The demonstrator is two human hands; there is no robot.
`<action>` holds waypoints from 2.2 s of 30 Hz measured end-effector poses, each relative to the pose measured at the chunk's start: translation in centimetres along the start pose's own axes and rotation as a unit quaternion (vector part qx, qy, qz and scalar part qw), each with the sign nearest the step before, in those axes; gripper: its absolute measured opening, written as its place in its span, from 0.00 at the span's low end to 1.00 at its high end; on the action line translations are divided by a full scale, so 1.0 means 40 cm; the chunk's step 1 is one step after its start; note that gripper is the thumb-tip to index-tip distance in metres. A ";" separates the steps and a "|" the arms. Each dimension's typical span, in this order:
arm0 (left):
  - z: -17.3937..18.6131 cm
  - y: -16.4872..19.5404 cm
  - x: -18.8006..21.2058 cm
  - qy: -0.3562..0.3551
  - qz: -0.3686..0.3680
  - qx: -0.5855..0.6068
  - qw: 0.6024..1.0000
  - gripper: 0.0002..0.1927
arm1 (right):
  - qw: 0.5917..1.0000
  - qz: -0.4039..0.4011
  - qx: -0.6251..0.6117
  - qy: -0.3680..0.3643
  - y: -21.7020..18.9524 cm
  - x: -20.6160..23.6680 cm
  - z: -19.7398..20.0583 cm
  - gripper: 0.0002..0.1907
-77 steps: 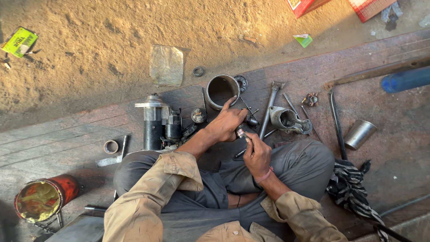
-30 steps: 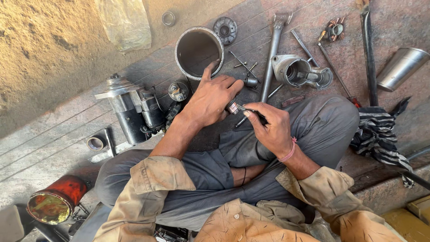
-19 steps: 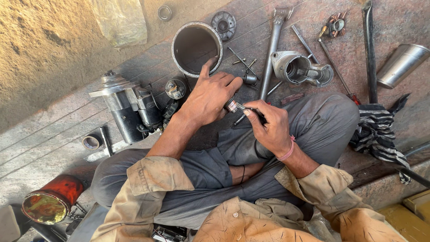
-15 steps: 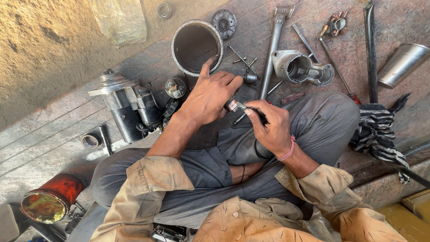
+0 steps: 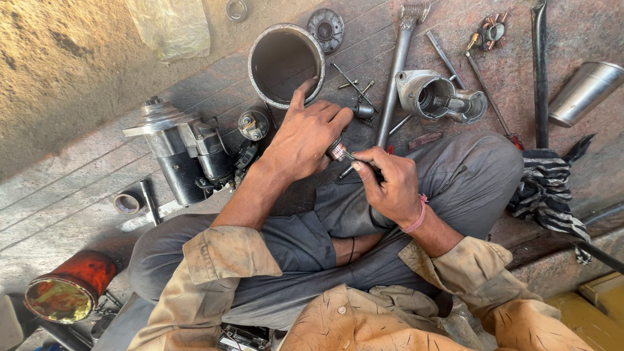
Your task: The person sits cross-legged on the ground repairing a starter motor. They hold the armature assembly, use a screwdriver to work on the commutator and brush area, and handle small metal components and parts laid out on the ground around them.
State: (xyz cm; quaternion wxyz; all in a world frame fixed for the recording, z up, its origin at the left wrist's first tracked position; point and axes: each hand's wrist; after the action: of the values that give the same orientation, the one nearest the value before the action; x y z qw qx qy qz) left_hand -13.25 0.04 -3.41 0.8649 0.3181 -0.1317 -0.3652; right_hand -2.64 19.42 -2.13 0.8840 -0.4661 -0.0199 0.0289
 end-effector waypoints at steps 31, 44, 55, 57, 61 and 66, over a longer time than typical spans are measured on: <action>-0.026 -0.015 0.014 0.031 -0.003 0.048 0.998 0.24 | 0.995 0.049 0.060 0.066 0.009 0.026 -0.063 0.05; -0.051 -0.018 0.027 0.074 -0.032 0.031 0.996 0.23 | 0.994 0.022 0.003 0.103 0.037 0.047 -0.109 0.04; -0.028 -0.008 0.027 0.058 -0.024 0.065 0.996 0.25 | 0.996 0.044 0.058 0.052 0.001 0.034 -0.046 0.04; -0.028 -0.005 0.028 0.056 -0.021 0.077 0.995 0.26 | 0.996 0.030 0.069 0.036 -0.005 0.035 -0.035 0.04; -0.040 -0.009 0.032 0.073 -0.029 0.057 0.995 0.28 | 0.997 0.038 0.021 0.059 0.007 0.035 -0.065 0.03; -0.057 -0.016 0.041 0.100 -0.048 0.035 0.993 0.27 | 0.995 0.003 -0.012 0.094 0.035 0.057 -0.119 0.04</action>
State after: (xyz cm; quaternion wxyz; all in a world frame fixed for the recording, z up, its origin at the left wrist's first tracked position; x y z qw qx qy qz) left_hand -11.41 -0.44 -5.55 0.8434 0.3893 -0.0424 -0.3678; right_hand -0.10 16.45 -5.93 0.8760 -0.4778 0.0644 -0.0128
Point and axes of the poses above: each hand's wrist, its own x-axis away from the middle knuckle, its own z-axis out of the back of the hand, y = z × x, and after that the axes turned 5 degrees about y, right-handed
